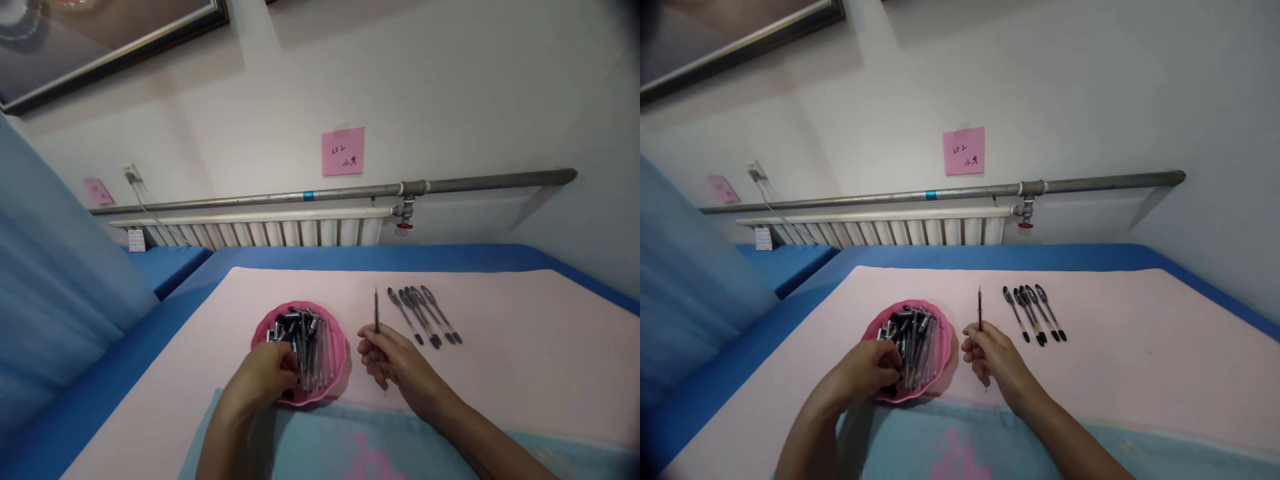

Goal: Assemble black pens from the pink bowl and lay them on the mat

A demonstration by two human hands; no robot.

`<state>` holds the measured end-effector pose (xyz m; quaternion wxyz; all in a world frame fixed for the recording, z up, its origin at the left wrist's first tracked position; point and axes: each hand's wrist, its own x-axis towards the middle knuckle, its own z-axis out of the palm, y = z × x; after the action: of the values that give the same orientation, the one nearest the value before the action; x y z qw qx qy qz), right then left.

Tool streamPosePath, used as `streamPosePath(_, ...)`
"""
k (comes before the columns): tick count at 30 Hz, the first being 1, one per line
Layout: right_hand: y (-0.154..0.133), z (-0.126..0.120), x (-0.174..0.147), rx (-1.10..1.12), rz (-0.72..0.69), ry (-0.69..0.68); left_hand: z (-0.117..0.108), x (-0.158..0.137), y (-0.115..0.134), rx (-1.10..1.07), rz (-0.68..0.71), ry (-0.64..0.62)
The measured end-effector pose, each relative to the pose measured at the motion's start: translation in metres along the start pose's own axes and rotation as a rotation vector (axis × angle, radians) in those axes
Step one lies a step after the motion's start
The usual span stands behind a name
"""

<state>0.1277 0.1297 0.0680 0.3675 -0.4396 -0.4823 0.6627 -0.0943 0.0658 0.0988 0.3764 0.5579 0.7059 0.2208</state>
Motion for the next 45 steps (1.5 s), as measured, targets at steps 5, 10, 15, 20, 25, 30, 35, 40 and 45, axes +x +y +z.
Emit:
streamPosePath(5, -0.006, 0.001, -0.003, 0.105, -0.021, -0.053, -0.01, -0.002, 0.005, -0.449, 0.054, 0.005)
streamPosePath(10, -0.009, 0.007, -0.007, 0.017, -0.045, -0.102, -0.003, -0.004, 0.022, -0.671, 0.081, -0.06)
streamPosePath(15, -0.004, 0.022, -0.018, -0.033, -0.106, -0.175, 0.005, -0.006, 0.025, -0.724, 0.152, -0.184)
streamPosePath(20, 0.004, 0.032, -0.024, 0.006, -0.168, -0.168, 0.018, -0.004, 0.029, -0.737, 0.186, -0.26)
streamPosePath(25, 0.005, 0.032, -0.02, 0.086, -0.082, -0.098, 0.031, 0.003, 0.036, -0.801, 0.185, -0.139)
streamPosePath(30, -0.001, 0.031, -0.022, 0.13, -0.038, -0.032, 0.038, 0.009, 0.039, -0.892, 0.163, -0.046)
streamPosePath(35, -0.003, 0.031, -0.022, 0.145, -0.122, -0.02, 0.046, 0.008, 0.039, -1.07, 0.07, -0.186)
streamPosePath(40, -0.007, 0.029, -0.023, 0.16, -0.169, -0.008, 0.048, 0.01, 0.039, -1.06, 0.108, -0.152)
streamPosePath(45, -0.018, 0.024, -0.023, 0.262, -0.164, 0.051, 0.047, 0.011, 0.038, -0.814, 0.15, -0.052)
